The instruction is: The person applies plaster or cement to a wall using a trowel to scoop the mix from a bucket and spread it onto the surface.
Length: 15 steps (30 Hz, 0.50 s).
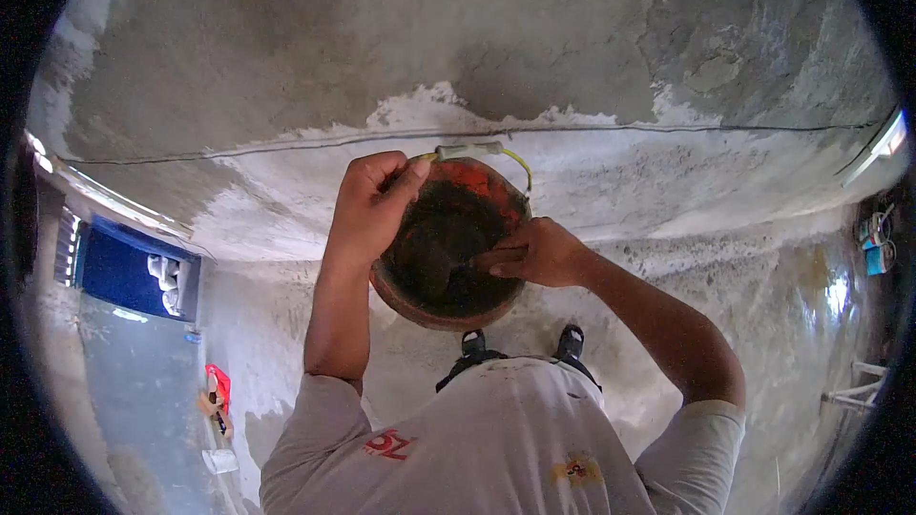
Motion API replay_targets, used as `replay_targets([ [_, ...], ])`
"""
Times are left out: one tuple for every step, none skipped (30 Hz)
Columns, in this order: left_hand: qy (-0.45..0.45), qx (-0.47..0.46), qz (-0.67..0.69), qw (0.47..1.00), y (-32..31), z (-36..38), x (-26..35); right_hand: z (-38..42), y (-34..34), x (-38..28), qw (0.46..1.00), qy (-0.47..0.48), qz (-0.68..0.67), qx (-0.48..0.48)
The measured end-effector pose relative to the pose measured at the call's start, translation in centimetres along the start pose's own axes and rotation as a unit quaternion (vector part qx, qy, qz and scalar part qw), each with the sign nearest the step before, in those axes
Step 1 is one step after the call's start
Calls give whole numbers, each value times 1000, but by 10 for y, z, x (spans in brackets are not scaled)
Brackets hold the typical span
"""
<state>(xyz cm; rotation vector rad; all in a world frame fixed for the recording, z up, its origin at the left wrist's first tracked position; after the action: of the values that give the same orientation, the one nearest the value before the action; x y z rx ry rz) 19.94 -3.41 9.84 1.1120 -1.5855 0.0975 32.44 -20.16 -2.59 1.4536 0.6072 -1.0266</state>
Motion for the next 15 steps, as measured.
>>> replay_targets([
  [11, 14, 1, 1000, -5, -3, 5, 8, 16, 6, 1000, 6, 4, 17],
  [9, 18, -1, 1000, -12, -3, 9, 16, 27, 13, 1000, 10, 6, 16],
  [48, 41, 35, 997, -18, -4, 10, 24, 41, 18, 999, 16, -31, 39],
  [86, 64, 72, 992, -24, -5, 9, 32, 56, 23, 996, 23, -66, 61],
  [104, 79, 101, 986, -30, -5, 7, 41, 68, 26, 996, 29, -59, 60],
  [95, 87, 104, 986, -36, -6, 5, 51, 82, 30, 993, 1, -92, 75],
  [126, 100, 144, 976, -41, -5, 2, 60, 93, 36, 988, -26, -125, 90],
  [157, 111, 184, 964, -47, -3, 2, 69, 100, 41, 988, -19, -119, 93],
  [150, 115, 187, 964, -51, -1, 9, 76, 107, 49, 983, -15, -139, 117],
  [160, 132, 223, 953, -55, 3, 15, 82, 113, 60, 977, -11, -159, 141],
  [169, 148, 258, 940, -58, 5, 20, 86, 115, 75, 974, -4, -169, 149],
  [160, 153, 264, 939, -61, 6, 24, 95, 121, 82, 976, 3, -160, 150],
  [155, 161, 278, 934, -63, 8, 27, 103, 126, 90, 971, -34, -187, 145],
  [149, 169, 293, 929, -65, 10, 29, 110, 129, 99, 964, -71, -213, 140],
  [136, 179, 291, 930, -67, 11, 32, 114, 132, 106, 965, -60, -220, 127],
])
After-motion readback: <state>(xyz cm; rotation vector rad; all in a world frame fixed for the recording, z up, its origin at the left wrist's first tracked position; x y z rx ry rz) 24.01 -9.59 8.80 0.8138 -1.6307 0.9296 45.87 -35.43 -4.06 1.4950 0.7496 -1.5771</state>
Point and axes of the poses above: each hand's wrist, its own z-axis away from the middle knuckle, its own y-axis out of the back of the hand, x = y × z, the point moved 4 cm from there along -z, towards the middle knuckle, and after that the axes turned 7 degrees about x, right-handed, at the moved point
